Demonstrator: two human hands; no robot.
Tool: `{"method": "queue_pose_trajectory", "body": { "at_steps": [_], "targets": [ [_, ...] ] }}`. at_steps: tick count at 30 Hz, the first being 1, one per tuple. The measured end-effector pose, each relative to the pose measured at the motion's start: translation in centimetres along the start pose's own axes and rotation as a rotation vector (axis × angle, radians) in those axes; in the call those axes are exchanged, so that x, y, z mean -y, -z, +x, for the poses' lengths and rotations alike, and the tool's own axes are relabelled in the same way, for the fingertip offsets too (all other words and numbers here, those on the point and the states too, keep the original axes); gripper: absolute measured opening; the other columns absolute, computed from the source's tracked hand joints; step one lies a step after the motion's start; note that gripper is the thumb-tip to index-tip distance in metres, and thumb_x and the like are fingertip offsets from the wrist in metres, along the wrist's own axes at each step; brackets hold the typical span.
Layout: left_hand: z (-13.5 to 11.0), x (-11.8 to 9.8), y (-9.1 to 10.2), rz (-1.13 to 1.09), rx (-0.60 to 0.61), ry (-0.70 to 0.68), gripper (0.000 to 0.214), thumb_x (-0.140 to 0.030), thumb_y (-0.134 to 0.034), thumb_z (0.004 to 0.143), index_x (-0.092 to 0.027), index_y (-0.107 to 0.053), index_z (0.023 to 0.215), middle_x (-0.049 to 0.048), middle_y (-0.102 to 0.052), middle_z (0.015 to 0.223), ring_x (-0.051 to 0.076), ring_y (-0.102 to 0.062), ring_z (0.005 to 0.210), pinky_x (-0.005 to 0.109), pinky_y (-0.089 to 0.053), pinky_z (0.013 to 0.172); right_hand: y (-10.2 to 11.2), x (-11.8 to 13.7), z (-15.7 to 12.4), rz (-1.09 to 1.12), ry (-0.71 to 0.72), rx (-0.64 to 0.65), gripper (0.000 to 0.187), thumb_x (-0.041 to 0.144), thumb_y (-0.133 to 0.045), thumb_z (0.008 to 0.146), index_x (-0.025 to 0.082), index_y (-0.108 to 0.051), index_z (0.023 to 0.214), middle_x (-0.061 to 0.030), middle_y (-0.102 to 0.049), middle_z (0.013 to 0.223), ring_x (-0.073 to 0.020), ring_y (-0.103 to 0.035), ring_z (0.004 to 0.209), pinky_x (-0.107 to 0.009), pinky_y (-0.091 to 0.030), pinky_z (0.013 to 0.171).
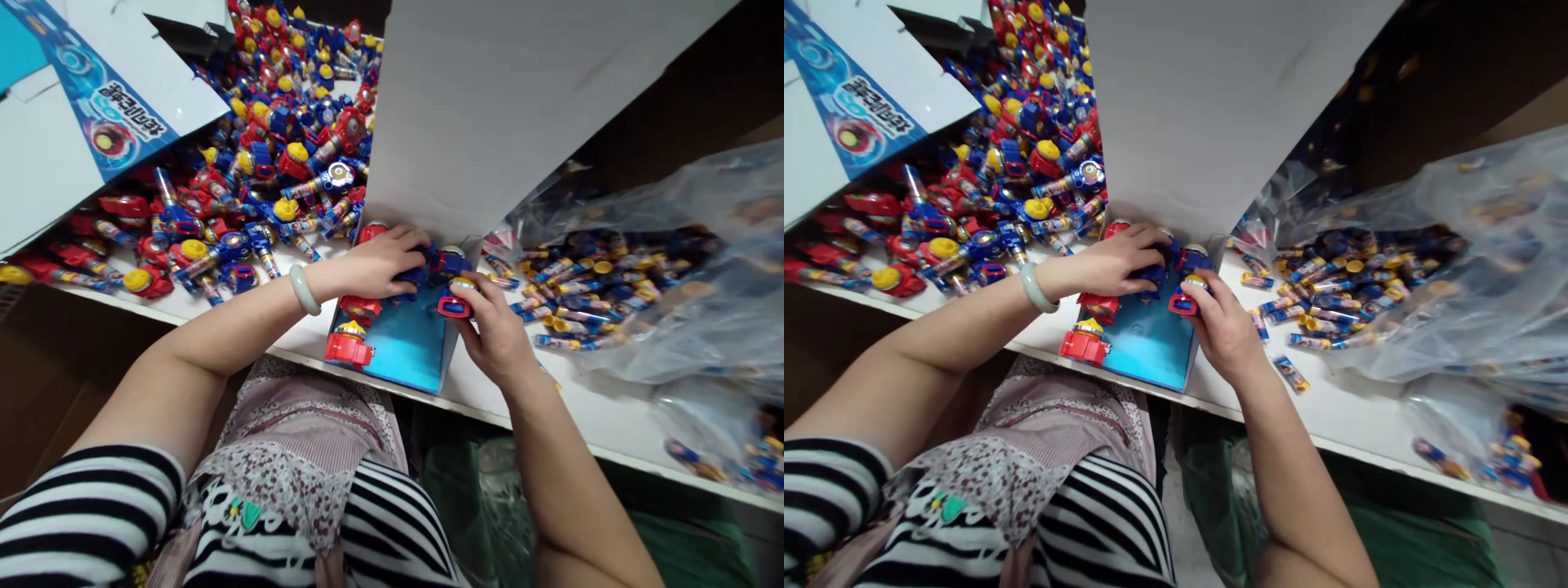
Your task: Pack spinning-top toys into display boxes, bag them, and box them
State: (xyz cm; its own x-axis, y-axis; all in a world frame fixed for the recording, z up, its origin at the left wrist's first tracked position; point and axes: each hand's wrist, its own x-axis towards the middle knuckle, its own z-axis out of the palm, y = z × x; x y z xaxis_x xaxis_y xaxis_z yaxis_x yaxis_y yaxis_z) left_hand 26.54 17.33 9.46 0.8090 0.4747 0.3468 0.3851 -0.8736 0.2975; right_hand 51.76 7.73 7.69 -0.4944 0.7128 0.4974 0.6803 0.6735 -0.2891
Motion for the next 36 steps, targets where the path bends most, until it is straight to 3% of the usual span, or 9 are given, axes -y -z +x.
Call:
{"method": "queue_pose_trajectory", "body": {
  "at_steps": [5, 14, 18, 20, 23, 25, 27, 32, 36],
  "targets": [
    [0.0, 0.2, -0.2, 0.004, -0.013, -0.007, 0.026, -0.031, -0.067, 0.088, -0.016, -0.069, 0.110, 0.0174, -0.054, 0.137, 0.034, -0.047, 0.130, 0.051, -0.041, 0.109, 0.1, -1.3, 0.7, 0.044, -0.014, -0.067, 0.059, 0.025, -0.058, 0.094, 0.034, -0.038, 0.149, -0.0139, -0.052, 0.143, -0.0296, -0.054, 0.134, -0.049, -0.052, 0.107],
    [0.3, 0.0, -0.5, -0.052, -0.027, 0.002, 0.025, -0.028, -0.069, 0.087, -0.015, -0.070, 0.108, 0.0171, -0.056, 0.136, 0.035, -0.047, 0.131, 0.052, -0.039, 0.110, -1.2, -1.4, 0.1, -0.051, -0.077, 0.139, 0.041, 0.028, -0.052, 0.098, 0.023, -0.050, 0.139, -0.0160, -0.055, 0.143, -0.0304, -0.058, 0.128, -0.049, -0.052, 0.102],
    [-0.1, 0.4, 0.4, -0.112, -0.140, -0.016, 0.031, -0.033, -0.068, 0.089, -0.015, -0.068, 0.115, 0.0168, -0.060, 0.131, 0.030, -0.053, 0.126, 0.045, -0.043, 0.107, -0.8, -0.9, -0.2, -0.181, -0.158, 0.138, 0.060, 0.038, -0.056, 0.096, 0.023, -0.041, 0.151, -0.0174, -0.051, 0.148, -0.0372, -0.053, 0.130, -0.058, -0.046, 0.104],
    [-1.7, 2.3, 1.3, -0.111, -0.316, 0.092, 0.028, -0.034, -0.063, 0.093, -0.017, -0.066, 0.116, 0.0139, -0.064, 0.123, 0.025, -0.058, 0.118, 0.040, -0.045, 0.103, -0.9, -0.5, -0.8, -0.198, -0.169, 0.051, 0.074, 0.043, -0.061, 0.092, 0.023, -0.031, 0.157, -0.0190, -0.046, 0.152, -0.0398, -0.048, 0.136, -0.061, -0.042, 0.108],
    [-5.6, 6.3, 2.8, 0.056, -0.499, 0.509, 0.017, -0.024, -0.053, 0.097, -0.014, -0.066, 0.103, 0.0105, -0.068, 0.104, 0.022, -0.060, 0.101, 0.037, -0.047, 0.094, -2.2, 0.1, -1.8, -0.167, -0.150, -0.098, 0.078, 0.043, -0.062, 0.092, 0.024, -0.026, 0.160, -0.0192, -0.046, 0.151, -0.0380, -0.047, 0.138, -0.060, -0.042, 0.110],
    [-7.9, 8.7, 3.0, 0.202, -0.378, 0.756, 0.015, -0.022, -0.055, 0.094, -0.012, -0.066, 0.099, 0.0125, -0.068, 0.102, 0.025, -0.059, 0.100, 0.038, -0.045, 0.092, -3.2, 0.4, -2.0, -0.149, -0.145, -0.151, 0.076, 0.041, -0.062, 0.093, 0.024, -0.027, 0.159, -0.0194, -0.051, 0.146, -0.0364, -0.051, 0.134, -0.057, -0.046, 0.108],
    [-9.1, 10.2, 2.3, 0.333, -0.171, 0.831, 0.023, -0.028, -0.062, 0.091, -0.009, -0.066, 0.104, 0.0176, -0.066, 0.109, 0.031, -0.056, 0.109, 0.043, -0.043, 0.095, -3.5, 0.6, -1.6, -0.133, -0.168, -0.189, 0.071, 0.039, -0.062, 0.093, 0.023, -0.034, 0.157, -0.0193, -0.055, 0.142, -0.0354, -0.055, 0.130, -0.056, -0.048, 0.106],
    [-9.2, 10.4, 0.6, 0.486, 0.085, 0.723, 0.030, -0.008, -0.043, 0.093, -0.001, -0.065, 0.112, 0.0240, -0.065, 0.109, 0.036, -0.054, 0.115, 0.051, -0.038, 0.099, -1.9, 1.7, -0.5, -0.075, -0.199, -0.267, 0.050, 0.033, -0.063, 0.093, 0.028, -0.055, 0.143, -0.0130, -0.062, 0.138, -0.0327, -0.059, 0.126, -0.054, -0.049, 0.105],
    [-12.5, 9.3, 2.0, 0.362, 0.051, 0.706, 0.031, -0.011, -0.045, 0.093, -0.005, -0.065, 0.116, 0.0217, -0.066, 0.113, 0.034, -0.056, 0.113, 0.049, -0.041, 0.100, -1.1, 3.6, -0.1, -0.008, -0.173, -0.332, 0.040, 0.023, -0.063, 0.092, 0.028, -0.064, 0.132, -0.0092, -0.068, 0.129, -0.0292, -0.065, 0.119, -0.049, -0.051, 0.102]
  ]
}}
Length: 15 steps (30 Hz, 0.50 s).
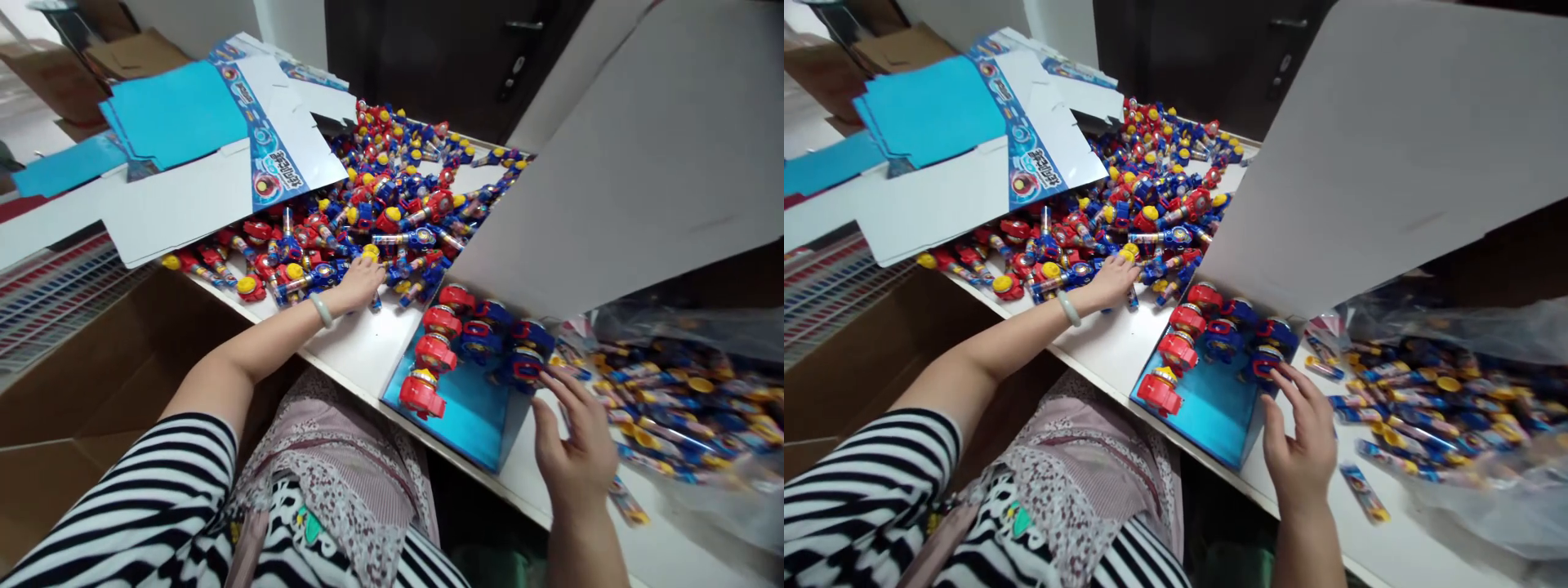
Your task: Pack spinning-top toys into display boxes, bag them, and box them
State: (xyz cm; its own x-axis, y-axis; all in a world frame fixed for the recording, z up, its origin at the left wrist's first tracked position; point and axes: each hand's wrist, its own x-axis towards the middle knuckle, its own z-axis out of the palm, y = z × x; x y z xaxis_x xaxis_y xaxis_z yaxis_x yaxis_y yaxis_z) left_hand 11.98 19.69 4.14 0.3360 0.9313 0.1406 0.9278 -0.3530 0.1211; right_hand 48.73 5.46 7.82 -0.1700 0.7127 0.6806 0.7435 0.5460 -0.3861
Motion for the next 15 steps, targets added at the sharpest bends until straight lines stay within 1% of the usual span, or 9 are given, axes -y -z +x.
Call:
{"method": "queue_pose_trajectory", "body": {
  "at_steps": [2, 5, 7, 8, 9, 10, 12, 14, 15],
  "targets": [
    [-2.7, 1.6, 0.5, -0.203, -0.006, 0.038, 0.034, -0.020, -0.050, 0.094, -0.009, -0.064, 0.123, 0.0184, -0.066, 0.119, 0.032, -0.057, 0.114, 0.047, -0.043, 0.101, -0.6, 1.4, 0.7, 0.084, 0.020, -0.024, 0.036, 0.020, -0.063, 0.091, 0.027, -0.067, 0.127, -0.0083, -0.071, 0.123, -0.0270, -0.067, 0.114, -0.046, -0.052, 0.101],
    [-6.4, 3.0, 0.6, -0.684, -0.017, 0.118, 0.041, -0.036, -0.055, 0.094, -0.014, -0.061, 0.128, 0.0135, -0.066, 0.124, 0.026, -0.061, 0.111, 0.039, -0.049, 0.098, -2.9, 4.1, 2.9, 0.243, 0.052, 0.030, 0.034, 0.018, -0.062, 0.092, 0.027, -0.067, 0.124, -0.0071, -0.071, 0.121, -0.0243, -0.067, 0.113, -0.044, -0.053, 0.101],
    [-8.0, 2.7, 0.3, -1.001, -0.033, 0.154, 0.047, -0.045, -0.057, 0.092, -0.015, -0.060, 0.129, 0.0122, -0.068, 0.119, 0.022, -0.065, 0.100, 0.034, -0.054, 0.086, -5.0, 6.1, 4.9, 0.323, 0.062, 0.109, 0.035, 0.021, -0.062, 0.093, 0.028, -0.064, 0.127, -0.0073, -0.069, 0.125, -0.0243, -0.065, 0.119, -0.044, -0.053, 0.103],
    [-8.4, 2.1, 0.1, -1.114, -0.057, 0.151, 0.050, -0.048, -0.058, 0.091, -0.015, -0.059, 0.129, 0.0117, -0.068, 0.115, 0.021, -0.066, 0.094, 0.031, -0.055, 0.078, -6.0, 7.0, 5.9, 0.360, 0.048, 0.143, 0.038, 0.024, -0.062, 0.094, 0.028, -0.061, 0.131, -0.0080, -0.067, 0.128, -0.0245, -0.064, 0.120, -0.045, -0.053, 0.104],
    [-8.7, 1.2, -0.1, -1.179, -0.110, 0.134, 0.050, -0.048, -0.061, 0.089, -0.016, -0.058, 0.128, 0.0111, -0.068, 0.113, 0.019, -0.066, 0.090, 0.029, -0.055, 0.073, -7.1, 7.8, 6.7, 0.400, 0.013, 0.168, 0.042, 0.027, -0.061, 0.094, 0.029, -0.056, 0.135, -0.0090, -0.065, 0.132, -0.0247, -0.064, 0.120, -0.046, -0.055, 0.103],
    [-8.8, 0.2, -0.1, -1.196, -0.204, 0.105, 0.049, -0.045, -0.064, 0.088, -0.017, -0.058, 0.127, 0.0104, -0.067, 0.112, 0.018, -0.065, 0.089, 0.028, -0.055, 0.071, -8.0, 8.6, 7.4, 0.442, -0.038, 0.187, 0.047, 0.032, -0.062, 0.094, 0.029, -0.051, 0.140, -0.0103, -0.063, 0.134, -0.0248, -0.065, 0.118, -0.046, -0.057, 0.099],
    [-8.6, -1.9, 0.2, -1.096, -0.484, 0.020, 0.041, -0.035, -0.066, 0.088, -0.020, -0.056, 0.125, 0.0084, -0.065, 0.111, 0.016, -0.064, 0.092, 0.027, -0.055, 0.075, -9.3, 9.7, 8.4, 0.532, -0.152, 0.229, 0.060, 0.042, -0.063, 0.093, 0.030, -0.039, 0.148, -0.0125, -0.059, 0.137, -0.0246, -0.069, 0.108, -0.044, -0.062, 0.089],
    [-8.1, -4.0, 0.9, -0.873, -0.765, -0.090, 0.037, -0.023, -0.064, 0.090, -0.023, -0.053, 0.125, 0.0068, -0.062, 0.110, 0.016, -0.062, 0.097, 0.029, -0.055, 0.083, -9.8, 10.4, 8.8, 0.616, -0.222, 0.267, 0.069, 0.052, -0.062, 0.092, 0.031, -0.031, 0.151, -0.0132, -0.059, 0.136, -0.0250, -0.070, 0.104, -0.043, -0.064, 0.083],
    [-7.8, -4.9, 1.3, -0.750, -0.859, -0.155, 0.038, -0.018, -0.061, 0.090, -0.024, -0.051, 0.126, 0.0066, -0.060, 0.110, 0.016, -0.061, 0.099, 0.031, -0.055, 0.085, -9.7, 10.7, 8.8, 0.647, -0.228, 0.267, 0.071, 0.055, -0.060, 0.092, 0.032, -0.029, 0.151, -0.0129, -0.058, 0.137, -0.0258, -0.069, 0.107, -0.044, -0.064, 0.084]
  ]
}}
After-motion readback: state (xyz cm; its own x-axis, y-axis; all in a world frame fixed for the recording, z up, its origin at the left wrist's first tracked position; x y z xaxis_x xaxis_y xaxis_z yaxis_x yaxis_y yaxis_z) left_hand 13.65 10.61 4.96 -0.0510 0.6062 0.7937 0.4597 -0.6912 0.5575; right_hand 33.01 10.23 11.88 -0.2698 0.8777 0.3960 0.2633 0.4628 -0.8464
